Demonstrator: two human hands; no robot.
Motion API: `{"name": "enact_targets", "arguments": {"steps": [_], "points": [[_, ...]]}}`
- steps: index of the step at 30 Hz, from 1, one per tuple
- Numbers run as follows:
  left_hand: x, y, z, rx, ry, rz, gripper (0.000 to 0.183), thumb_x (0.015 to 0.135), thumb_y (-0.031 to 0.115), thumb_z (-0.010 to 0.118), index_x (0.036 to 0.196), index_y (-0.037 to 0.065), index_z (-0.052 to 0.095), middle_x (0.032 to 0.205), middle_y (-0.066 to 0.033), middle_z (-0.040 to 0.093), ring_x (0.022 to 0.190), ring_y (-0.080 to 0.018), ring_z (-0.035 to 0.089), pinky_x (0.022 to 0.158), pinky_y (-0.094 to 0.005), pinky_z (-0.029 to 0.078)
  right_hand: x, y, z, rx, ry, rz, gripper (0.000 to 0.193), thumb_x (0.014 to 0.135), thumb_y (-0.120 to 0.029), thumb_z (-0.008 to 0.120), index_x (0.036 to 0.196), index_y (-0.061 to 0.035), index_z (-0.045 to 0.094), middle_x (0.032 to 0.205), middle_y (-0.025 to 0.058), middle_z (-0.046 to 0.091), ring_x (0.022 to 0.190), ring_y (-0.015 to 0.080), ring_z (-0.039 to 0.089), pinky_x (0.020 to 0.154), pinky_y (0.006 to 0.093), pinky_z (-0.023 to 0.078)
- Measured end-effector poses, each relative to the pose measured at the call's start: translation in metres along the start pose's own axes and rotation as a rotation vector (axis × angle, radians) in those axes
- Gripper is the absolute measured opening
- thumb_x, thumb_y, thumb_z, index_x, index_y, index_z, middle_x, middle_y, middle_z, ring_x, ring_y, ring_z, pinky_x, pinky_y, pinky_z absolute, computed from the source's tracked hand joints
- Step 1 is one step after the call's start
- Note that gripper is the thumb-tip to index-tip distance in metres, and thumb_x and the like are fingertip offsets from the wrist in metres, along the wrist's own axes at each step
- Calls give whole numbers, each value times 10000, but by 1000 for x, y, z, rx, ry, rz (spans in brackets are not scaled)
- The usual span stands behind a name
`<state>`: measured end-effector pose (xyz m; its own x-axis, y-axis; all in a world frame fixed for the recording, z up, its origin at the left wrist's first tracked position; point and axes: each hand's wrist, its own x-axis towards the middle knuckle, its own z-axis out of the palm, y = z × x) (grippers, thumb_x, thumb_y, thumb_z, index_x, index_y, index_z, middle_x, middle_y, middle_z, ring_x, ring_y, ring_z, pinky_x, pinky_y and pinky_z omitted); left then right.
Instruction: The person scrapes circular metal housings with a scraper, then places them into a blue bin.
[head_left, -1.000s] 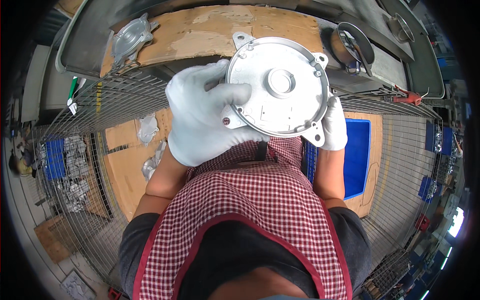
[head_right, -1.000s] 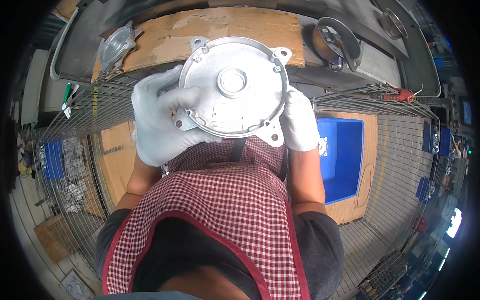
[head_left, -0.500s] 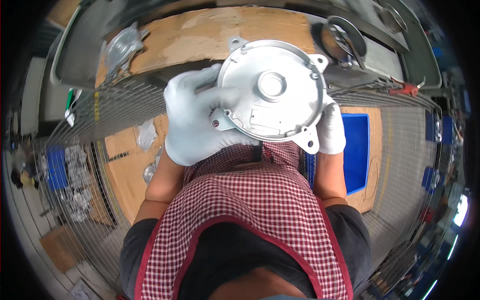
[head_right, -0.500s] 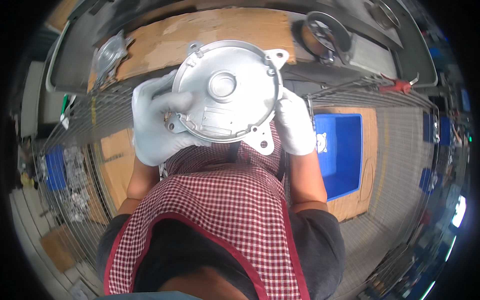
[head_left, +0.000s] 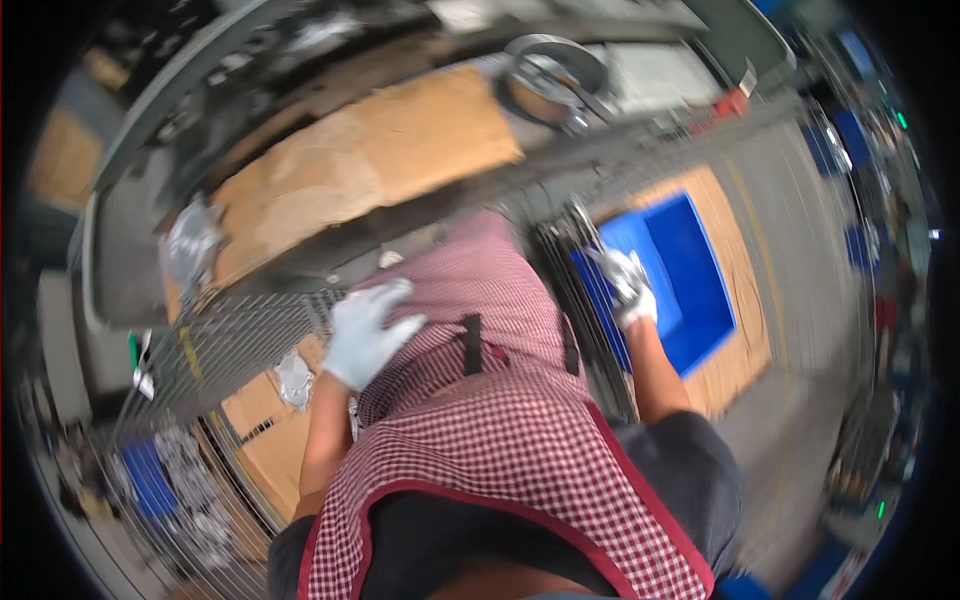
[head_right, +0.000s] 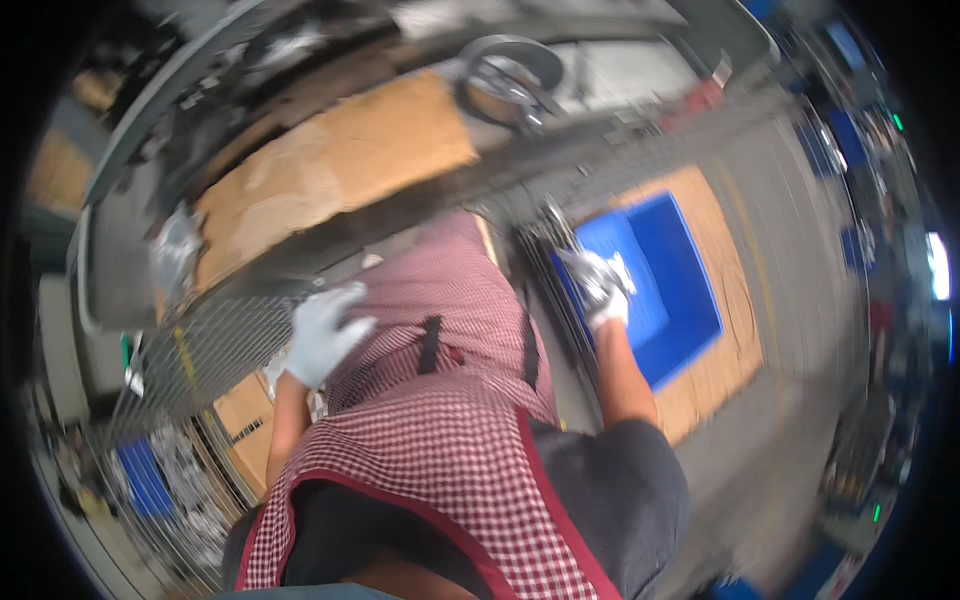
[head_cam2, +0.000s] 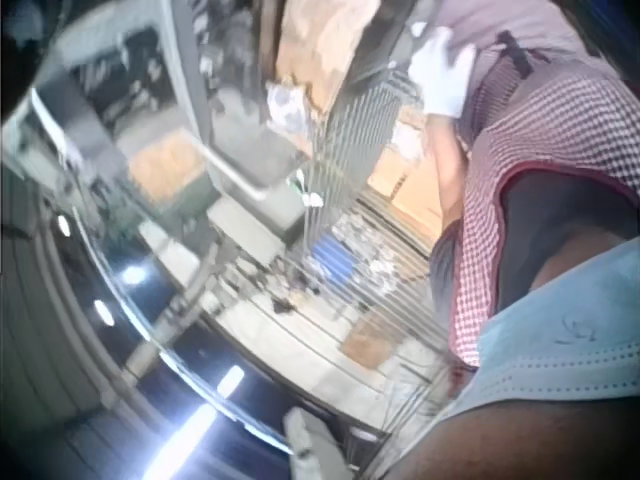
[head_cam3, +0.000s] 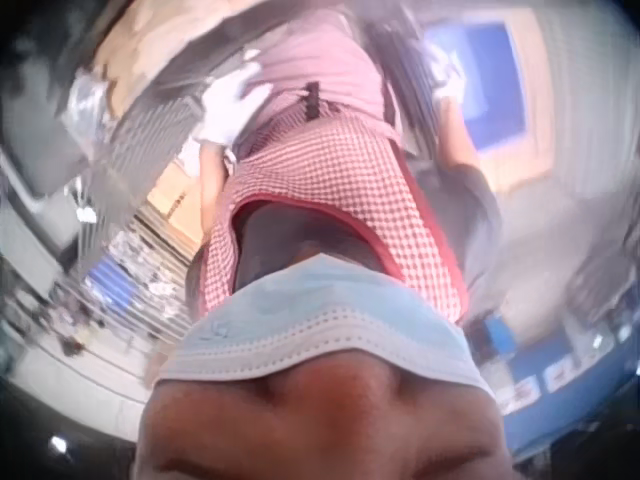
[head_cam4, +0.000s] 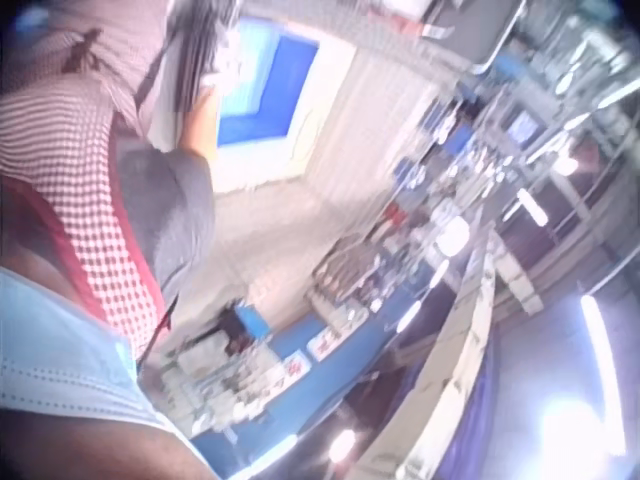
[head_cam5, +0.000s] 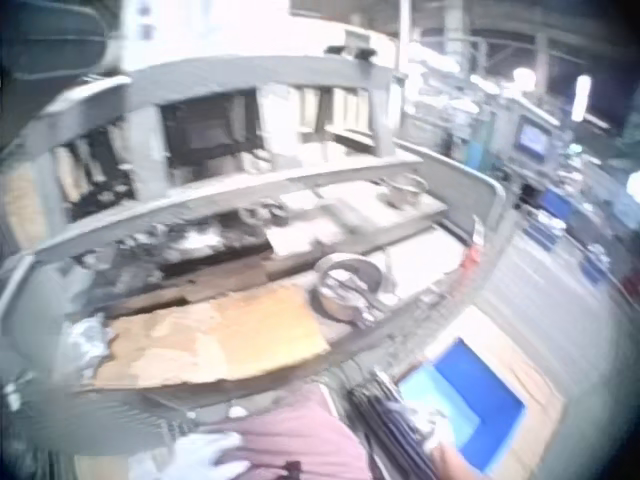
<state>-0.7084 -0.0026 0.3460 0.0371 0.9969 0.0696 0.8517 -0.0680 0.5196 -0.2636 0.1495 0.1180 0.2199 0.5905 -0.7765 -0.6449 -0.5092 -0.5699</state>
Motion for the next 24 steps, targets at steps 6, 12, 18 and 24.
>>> {"name": "enact_targets", "arguments": {"steps": [6,12,18,24], "points": [[-2,13,-5,52,-92,-60,403,809,408,630,1080,110,644,1146,-85,624,1067,-294,552,929,-393,375,127,-4,-50,480,-401,280,439,900,-194,333,1329,-101,356,1335,69,409,1243,234,307,1025,328,210],[-9,8,-14,76,-122,-160,417,823,425,615,1103,117,638,1143,-109,620,1045,-302,564,914,-397,399,143,-4,-55,-109,344,43,204,916,-250,426,960,-141,592,809,11,633,663,131,590,562,252,484],[-16,-42,-60,-36,174,-327,382,840,388,588,1027,61,647,1035,-158,639,962,-325,597,834,-389,470,80,51,-28,-763,132,-183,137,829,-220,601,914,-114,607,608,33,528,465,143,488,397,283,382],[-25,-160,-174,329,640,-697,409,837,403,551,1044,66,654,1040,-164,641,967,-318,609,844,-368,471,28,56,6,-1379,-21,-452,229,857,-191,582,1013,-24,605,738,98,596,572,192,548,515,334,447]]}}
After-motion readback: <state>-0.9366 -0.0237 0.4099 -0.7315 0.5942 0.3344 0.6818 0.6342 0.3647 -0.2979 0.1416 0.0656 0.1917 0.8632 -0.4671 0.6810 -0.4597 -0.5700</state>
